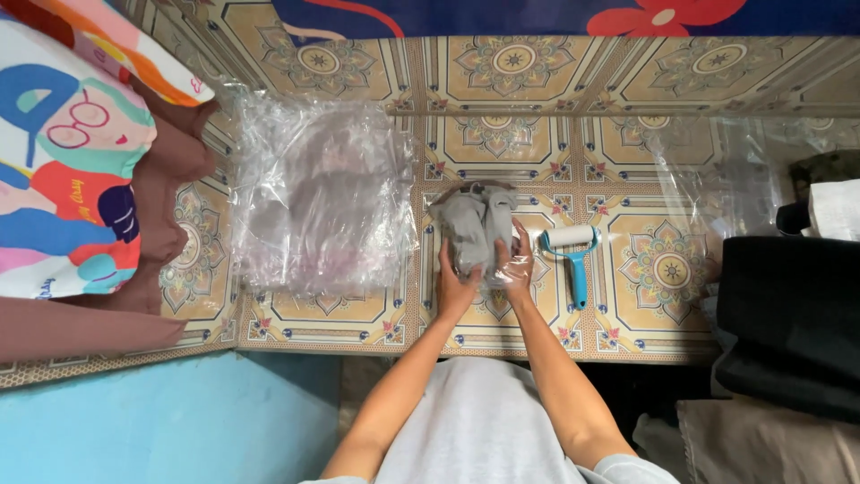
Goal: Using a lint roller to remove lint and debris from shirts.
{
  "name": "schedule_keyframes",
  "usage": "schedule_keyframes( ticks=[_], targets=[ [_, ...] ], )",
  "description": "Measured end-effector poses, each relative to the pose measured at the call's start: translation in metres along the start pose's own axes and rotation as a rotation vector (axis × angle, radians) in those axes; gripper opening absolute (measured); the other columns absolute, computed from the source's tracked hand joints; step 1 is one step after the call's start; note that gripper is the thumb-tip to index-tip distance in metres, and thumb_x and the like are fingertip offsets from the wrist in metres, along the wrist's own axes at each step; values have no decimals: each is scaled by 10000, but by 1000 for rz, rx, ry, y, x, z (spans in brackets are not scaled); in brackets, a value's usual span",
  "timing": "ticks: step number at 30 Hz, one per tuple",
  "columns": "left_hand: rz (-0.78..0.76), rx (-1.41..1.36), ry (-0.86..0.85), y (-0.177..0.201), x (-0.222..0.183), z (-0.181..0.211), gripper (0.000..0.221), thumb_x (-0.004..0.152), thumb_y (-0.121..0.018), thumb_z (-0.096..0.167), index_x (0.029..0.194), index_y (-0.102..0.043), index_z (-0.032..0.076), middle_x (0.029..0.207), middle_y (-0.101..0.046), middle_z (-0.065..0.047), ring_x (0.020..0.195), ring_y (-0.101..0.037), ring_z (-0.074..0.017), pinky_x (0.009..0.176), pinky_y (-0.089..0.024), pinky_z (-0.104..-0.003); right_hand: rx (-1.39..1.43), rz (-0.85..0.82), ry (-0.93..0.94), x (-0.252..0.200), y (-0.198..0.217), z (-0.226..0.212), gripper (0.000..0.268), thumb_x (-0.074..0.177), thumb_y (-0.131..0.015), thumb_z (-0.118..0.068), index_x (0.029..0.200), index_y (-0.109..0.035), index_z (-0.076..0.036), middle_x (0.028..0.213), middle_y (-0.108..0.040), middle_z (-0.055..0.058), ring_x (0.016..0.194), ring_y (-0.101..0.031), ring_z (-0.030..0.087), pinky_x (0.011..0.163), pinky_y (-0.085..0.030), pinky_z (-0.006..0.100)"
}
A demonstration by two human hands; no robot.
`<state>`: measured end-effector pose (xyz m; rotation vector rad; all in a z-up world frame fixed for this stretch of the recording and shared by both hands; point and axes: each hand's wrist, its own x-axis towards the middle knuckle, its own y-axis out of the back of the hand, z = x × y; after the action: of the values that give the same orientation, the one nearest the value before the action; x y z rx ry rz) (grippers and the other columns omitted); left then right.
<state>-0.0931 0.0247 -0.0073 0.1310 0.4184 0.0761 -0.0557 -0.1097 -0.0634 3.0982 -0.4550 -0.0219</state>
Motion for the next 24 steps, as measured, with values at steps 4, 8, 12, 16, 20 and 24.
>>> schedule_keyframes(
  ticks=[4, 8, 12, 16, 20, 24],
  targets=[
    [78, 23, 22, -4, -4, 4, 640, 998, -595, 219, 1585, -340, 204, 1504, -433, -357, 1353, -492, -475, 1027, -503, -528, -246, 70, -186, 7, 12, 24, 556, 1017, -678, -351, 1534, -474, -369, 1242, -695, 142, 1181, -657, 286, 956, -565, 412],
    [160, -201, 3, -4, 7, 16, 583, 998, -448, 10, 1532, -418, 241, 1403, -505, -343, 923, -719, -292, 789, -594, -332, -625, -78, -250, 2, 16, -3, 909, 828, -768, -282, 1607, -302, -226, 1380, -586, 313, 1248, -577, 502, 1088, -468, 585],
    [131, 74, -158, 0, -4, 8, 648, 957, -441, -6, 1550, -332, 235, 1472, -440, -342, 1386, -448, -487, 1129, -395, -570, -569, 151, 33, 3, 16, 19, 672, 874, -724, -79, 1495, -483, -170, 1380, -577, 281, 1291, -553, 473, 1098, -455, 556],
    [129, 190, -355, 0, 19, -50, 566, 923, -454, 17, 1473, -463, 153, 1347, -507, -239, 1295, -519, -460, 1077, -435, -554, -734, 191, 198, 5, 14, 64, 603, 889, -735, -87, 1462, -549, -112, 1497, -428, 299, 1397, -417, 487, 1184, -352, 568],
    [77, 262, -535, -3, 12, -38, 450, 1007, -418, 45, 1430, -552, 115, 1450, -377, -230, 1344, -450, -499, 1102, -408, -573, -1071, -5, 533, -10, -3, 6, 697, 897, -734, -205, 1483, -459, 54, 1549, -370, 320, 1469, -320, 471, 1218, -269, 558],
    [35, 265, -590, -4, 10, -22, 379, 1051, -468, 76, 1405, -602, 104, 1543, -353, -245, 1441, -371, -478, 1168, -345, -538, -903, -126, 537, 9, -17, 5, 483, 967, -643, -139, 1373, -553, 107, 1366, -561, 290, 1353, -474, 451, 1192, -324, 497]
  ],
)
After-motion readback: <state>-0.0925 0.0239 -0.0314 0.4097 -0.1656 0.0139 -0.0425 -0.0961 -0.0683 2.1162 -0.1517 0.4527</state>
